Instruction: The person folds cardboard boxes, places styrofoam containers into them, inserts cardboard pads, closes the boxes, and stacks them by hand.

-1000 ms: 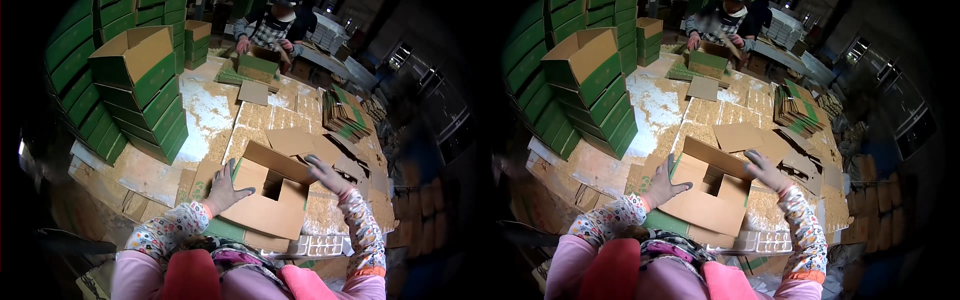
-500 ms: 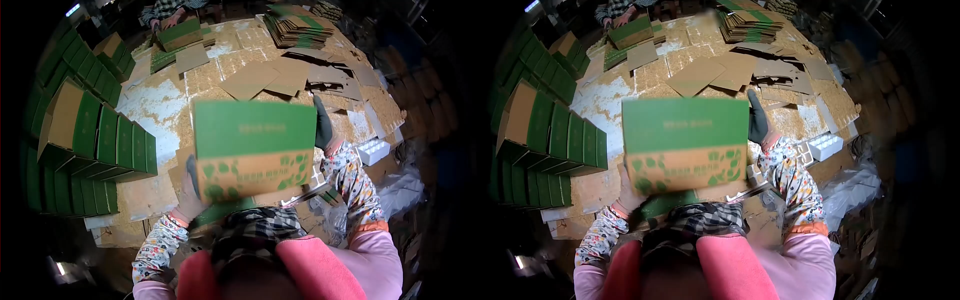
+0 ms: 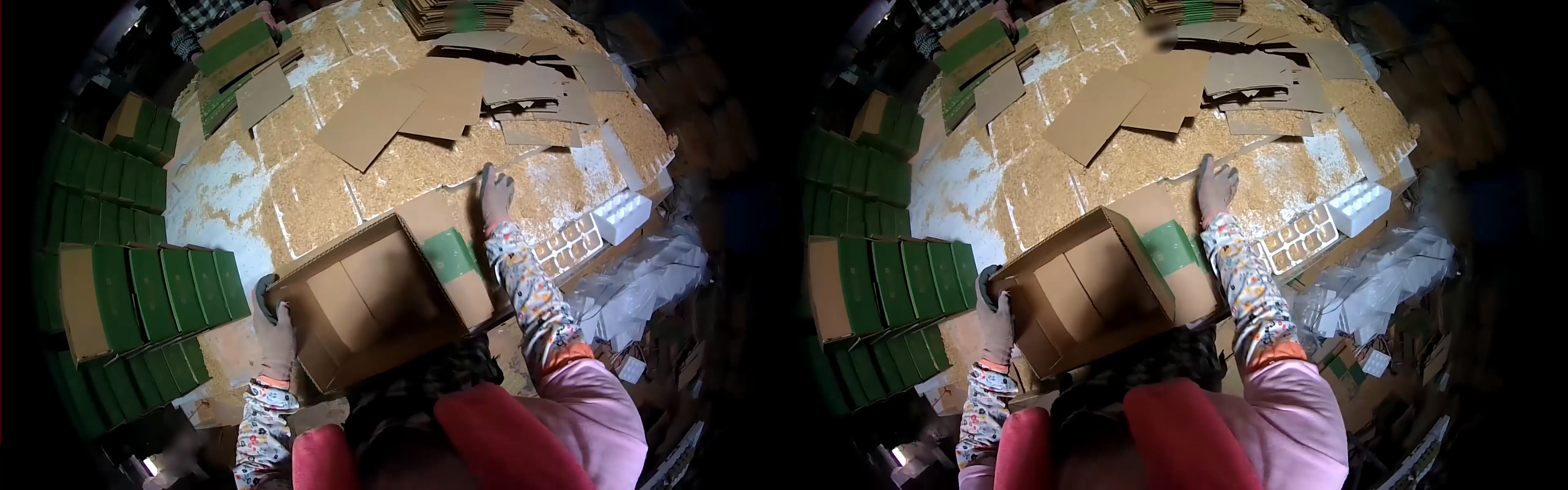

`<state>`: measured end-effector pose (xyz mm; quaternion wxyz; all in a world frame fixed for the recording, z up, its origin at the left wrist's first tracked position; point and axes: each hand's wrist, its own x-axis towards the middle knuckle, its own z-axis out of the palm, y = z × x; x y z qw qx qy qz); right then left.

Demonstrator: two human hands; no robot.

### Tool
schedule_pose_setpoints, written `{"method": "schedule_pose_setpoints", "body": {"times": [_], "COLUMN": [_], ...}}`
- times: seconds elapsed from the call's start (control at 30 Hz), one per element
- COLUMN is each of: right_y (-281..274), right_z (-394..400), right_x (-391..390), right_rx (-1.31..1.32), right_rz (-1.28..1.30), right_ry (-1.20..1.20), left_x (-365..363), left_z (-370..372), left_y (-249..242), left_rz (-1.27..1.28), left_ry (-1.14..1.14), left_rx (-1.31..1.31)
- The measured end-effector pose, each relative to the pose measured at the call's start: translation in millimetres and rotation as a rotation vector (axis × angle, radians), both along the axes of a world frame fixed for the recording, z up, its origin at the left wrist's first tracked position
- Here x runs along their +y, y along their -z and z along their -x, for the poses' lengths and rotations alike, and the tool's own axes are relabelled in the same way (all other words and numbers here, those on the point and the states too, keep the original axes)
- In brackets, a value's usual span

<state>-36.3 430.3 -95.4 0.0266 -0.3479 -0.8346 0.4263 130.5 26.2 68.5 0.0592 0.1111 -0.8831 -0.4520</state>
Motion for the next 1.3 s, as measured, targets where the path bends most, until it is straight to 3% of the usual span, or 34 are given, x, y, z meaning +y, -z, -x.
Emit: {"method": "schedule_pose_setpoints", "body": {"times": [0.07,0.17,0.27,0.3,0.4,0.47,0.53,0.57,0.63,0.67,0.73,0.8,0.87,0.97,1.0,1.03,1.07,1.13,1.17,1.2,1.23,1.27,1.3], "right_y": [2.1,23.8,-7.2,-19.5,-35.4,-13.8,-52.5,-54.1,-104.1,-113.4,-149.8,-178.2,-213.4,-248.8,-249.1,-285.3,-294.7,-278.0,-269.9,-258.0,-226.4,-195.7,-165.3], "right_z": [25.3,59.8,67.4,69.3,67.4,67.2,39.9,25.2,-9.3,-21.8,-47.3,-65.4,-82.3,-85.4,-79.1,-92.0,-94.8,-93.8,-100.2,-106.0,-106.4,-103.8,-101.5], "right_x": [-12.3,-36.7,-68.8,-55.0,-41.1,-4.9,8.6,24.0,28.5,36.1,38.2,43.6,29.8,8.4,8.8,-24.0,-43.7,-71.2,-82.8,-91.0,-94.8,-95.5,-96.4], "right_rx": [-0.265,0.063,0.577,0.509,0.602,0.689,0.545,0.504,0.461,0.436,0.401,0.214,0.204,0.099,0.051,-0.059,-0.134,-0.167,-0.187,-0.207,-0.014,0.053,0.114], "right_rz": [0.007,0.166,0.676,0.882,0.992,1.24,1.266,1.479,1.574,1.601,1.468,1.605,1.561,1.326,1.24,1.209,1.126,1.116,1.118,1.119,0.802,0.681,0.553], "right_ry": [0.124,0.424,0.551,0.557,0.518,0.399,0.41,0.316,0.157,0.069,-0.073,-0.173,-0.352,-0.481,-0.506,-0.604,-0.622,-0.668,-0.65,-0.633,-0.76,-0.773,-0.777], "left_x": [0.8,-2.3,6.6,5.2,3.1,1.7,2.1,2.9,4.2,1.1,-12.6,-34.6,-23.2,-19.4,-14.2,-7.3,-1.3,14.2,2.9,-27.5,-54.1,-37.8,-30.3], "left_z": [2.1,5.1,12.2,13.3,11.9,6.5,4.0,4.0,6.2,9.4,23.4,55.1,73.9,103.2,106.7,106.4,94.3,69.5,72.6,106.4,116.0,91.3,79.4], "left_y": [4.1,-0.1,-6.9,-7.3,-8.6,-6.8,-4.6,-1.9,7.6,13.7,31.5,69.6,45.7,57.1,53.1,49.8,30.2,-20.7,-3.7,60.4,104.9,67.1,53.2], "left_rz": [0.077,0.116,0.078,0.096,0.088,0.09,0.068,0.063,0.047,-0.179,-0.639,-0.737,-1.046,-1.277,-1.297,-1.309,-1.554,-1.485,-1.403,-1.158,-0.938,-0.47,-0.444], "left_ry": [-0.018,0.004,-0.021,-0.019,-0.015,-0.022,-0.047,-0.049,-0.079,-0.134,-0.246,-0.259,-0.193,-0.207,-0.169,-0.122,0.032,0.099,0.088,0.03,0.132,0.071,0.066], "left_rx": [0.015,-0.024,-0.075,-0.086,-0.062,-0.046,-0.012,0.032,0.174,0.128,0.032,-0.021,-0.038,-0.011,-0.002,-0.004,-0.097,-0.292,-0.242,-0.221,-0.033,-0.088,-0.09]}}
